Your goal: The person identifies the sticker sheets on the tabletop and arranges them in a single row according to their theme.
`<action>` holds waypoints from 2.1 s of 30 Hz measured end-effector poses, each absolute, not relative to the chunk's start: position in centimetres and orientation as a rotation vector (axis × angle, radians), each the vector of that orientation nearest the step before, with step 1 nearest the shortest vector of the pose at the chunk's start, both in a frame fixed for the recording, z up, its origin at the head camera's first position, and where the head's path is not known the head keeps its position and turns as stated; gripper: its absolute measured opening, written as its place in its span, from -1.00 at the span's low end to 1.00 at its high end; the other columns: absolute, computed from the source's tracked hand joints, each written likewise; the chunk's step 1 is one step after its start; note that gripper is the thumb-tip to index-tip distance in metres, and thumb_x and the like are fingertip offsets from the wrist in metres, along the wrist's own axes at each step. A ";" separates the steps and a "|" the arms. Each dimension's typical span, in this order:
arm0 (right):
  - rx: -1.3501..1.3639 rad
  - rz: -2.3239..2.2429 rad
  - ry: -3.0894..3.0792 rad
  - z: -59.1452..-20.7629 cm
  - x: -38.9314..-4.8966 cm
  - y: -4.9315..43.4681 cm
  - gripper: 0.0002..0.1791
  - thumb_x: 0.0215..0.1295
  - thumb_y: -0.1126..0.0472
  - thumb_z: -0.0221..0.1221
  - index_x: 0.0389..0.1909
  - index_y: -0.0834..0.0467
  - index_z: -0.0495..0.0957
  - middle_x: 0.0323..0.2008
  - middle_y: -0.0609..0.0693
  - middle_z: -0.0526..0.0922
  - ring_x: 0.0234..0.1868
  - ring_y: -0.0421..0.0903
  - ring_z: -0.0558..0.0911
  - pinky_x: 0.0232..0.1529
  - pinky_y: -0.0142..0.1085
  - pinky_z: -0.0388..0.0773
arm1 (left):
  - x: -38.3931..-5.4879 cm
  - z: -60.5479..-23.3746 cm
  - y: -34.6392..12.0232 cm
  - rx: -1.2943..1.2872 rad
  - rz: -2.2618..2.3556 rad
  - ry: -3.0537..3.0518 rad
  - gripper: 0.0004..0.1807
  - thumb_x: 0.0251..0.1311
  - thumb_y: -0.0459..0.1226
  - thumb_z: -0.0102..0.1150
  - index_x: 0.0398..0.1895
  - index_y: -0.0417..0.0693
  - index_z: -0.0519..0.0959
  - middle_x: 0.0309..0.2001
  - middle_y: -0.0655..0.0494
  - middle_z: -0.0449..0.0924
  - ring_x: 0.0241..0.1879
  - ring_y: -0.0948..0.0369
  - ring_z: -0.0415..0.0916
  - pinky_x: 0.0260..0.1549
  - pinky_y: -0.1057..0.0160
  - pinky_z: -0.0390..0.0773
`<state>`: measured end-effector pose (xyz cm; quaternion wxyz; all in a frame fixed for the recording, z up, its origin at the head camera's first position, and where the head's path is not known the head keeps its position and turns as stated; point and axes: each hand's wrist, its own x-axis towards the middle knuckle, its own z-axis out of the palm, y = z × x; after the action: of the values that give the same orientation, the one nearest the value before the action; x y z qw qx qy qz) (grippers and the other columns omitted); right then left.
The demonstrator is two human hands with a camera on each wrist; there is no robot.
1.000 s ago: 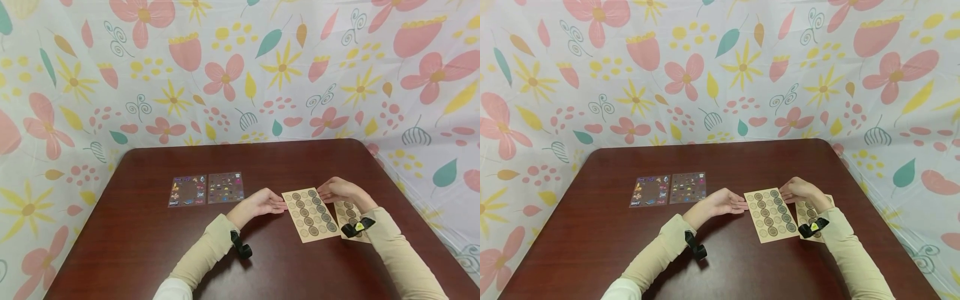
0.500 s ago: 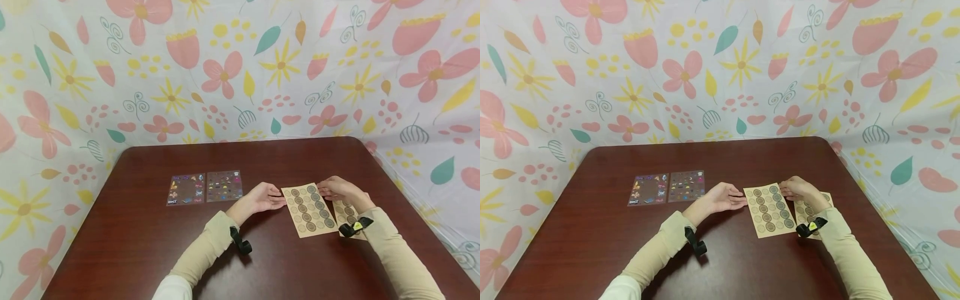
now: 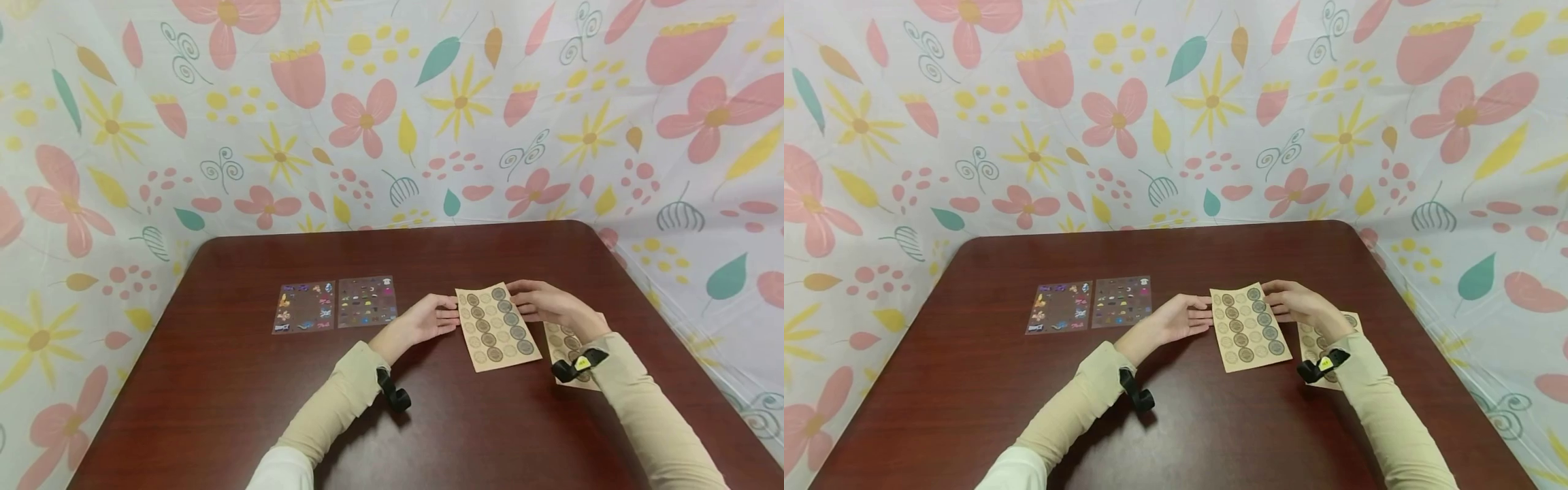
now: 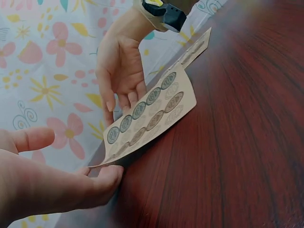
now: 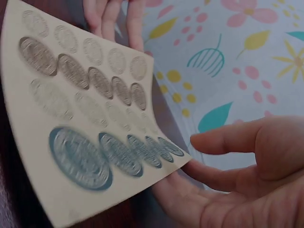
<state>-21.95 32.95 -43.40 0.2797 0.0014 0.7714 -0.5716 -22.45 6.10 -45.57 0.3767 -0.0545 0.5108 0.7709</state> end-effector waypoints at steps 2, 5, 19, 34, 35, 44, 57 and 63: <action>0.001 -1.545 2.061 -43.6 -22.1 32.9 -0.33 0.45 0.32 -0.07 0.44 0.43 -0.12 -0.13 -0.03 0.64 -0.15 -0.19 0.67 -0.04 -0.25 0.64 | -22.5 -45.6 6.1 -0.125 1.973 1.308 -0.38 0.12 -0.38 -0.08 0.34 -0.25 0.29 0.07 -0.19 0.36 0.13 -0.08 0.37 0.38 -0.02 0.28; -0.005 -1.566 2.044 -43.8 -22.3 32.8 -0.30 0.44 0.33 -0.05 0.45 0.43 -0.15 -0.12 -0.03 0.64 -0.15 -0.20 0.68 -0.05 -0.25 0.66 | -22.6 -45.6 6.0 -0.113 1.986 1.300 -0.38 0.14 -0.39 -0.11 0.36 -0.23 0.26 0.12 -0.25 0.36 0.14 -0.13 0.38 0.36 -0.09 0.30; -0.012 -1.566 2.021 -43.7 -22.4 32.8 -0.30 0.45 0.37 -0.08 0.48 0.37 -0.19 -0.10 0.00 0.62 -0.16 -0.17 0.69 -0.11 -0.22 0.68 | -22.4 -45.3 6.2 -0.096 1.985 1.374 -0.34 0.16 -0.44 -0.13 0.41 -0.18 0.20 0.25 -0.38 0.35 0.20 -0.18 0.41 0.28 -0.15 0.38; -0.010 -1.605 1.968 -43.4 -22.1 32.6 -0.52 0.47 0.36 -0.12 0.28 0.50 0.02 -0.28 -0.12 0.66 -0.24 -0.23 0.69 -0.17 -0.30 0.69 | -22.6 -46.2 6.9 -0.060 1.950 1.548 -0.73 0.19 -0.51 0.08 -0.04 -0.30 0.40 -0.37 0.00 0.52 -0.39 0.17 0.55 0.03 0.03 0.64; -0.010 -1.604 1.969 -43.4 -22.1 32.6 -0.54 0.47 0.37 -0.12 0.27 0.50 0.04 -0.28 -0.12 0.66 -0.25 -0.23 0.69 -0.18 -0.31 0.69 | -22.6 -46.2 6.9 -0.059 1.942 1.563 -0.79 0.19 -0.50 0.10 -0.10 -0.29 0.43 -0.40 0.01 0.53 -0.41 0.18 0.55 -0.01 0.06 0.66; -0.021 -1.563 2.004 -43.4 -22.0 32.6 -0.57 0.47 0.33 -0.07 0.22 0.51 0.14 -0.27 -0.11 0.66 -0.23 -0.23 0.69 -0.16 -0.33 0.69 | -22.7 -46.7 6.7 -0.075 1.910 1.645 -0.92 0.17 -0.49 0.17 -0.33 -0.22 0.47 -0.47 0.04 0.55 -0.50 0.23 0.55 -0.18 0.19 0.72; -0.029 -1.517 2.034 -43.5 -22.3 32.8 -0.52 0.43 0.30 0.02 0.21 0.52 0.19 -0.25 -0.08 0.67 -0.22 -0.22 0.71 -0.12 -0.32 0.70 | -23.1 -46.5 6.2 -0.056 1.915 1.672 -0.93 0.16 -0.52 0.17 -0.33 -0.28 0.49 -0.50 0.04 0.55 -0.50 0.25 0.55 -0.18 0.21 0.72; -0.020 -1.523 2.031 -43.3 -22.4 32.5 -0.53 0.42 0.31 0.02 0.20 0.53 0.19 -0.26 -0.07 0.67 -0.23 -0.22 0.70 -0.13 -0.34 0.69 | -23.3 -46.3 5.8 -0.057 1.929 1.656 -0.92 0.15 -0.53 0.16 -0.36 -0.26 0.48 -0.51 0.04 0.55 -0.51 0.25 0.55 -0.18 0.21 0.71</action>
<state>-22.41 32.46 -43.27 0.2970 -0.0076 0.7640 -0.5728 -23.26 5.85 -46.25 0.2948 -0.0213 0.6224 0.7248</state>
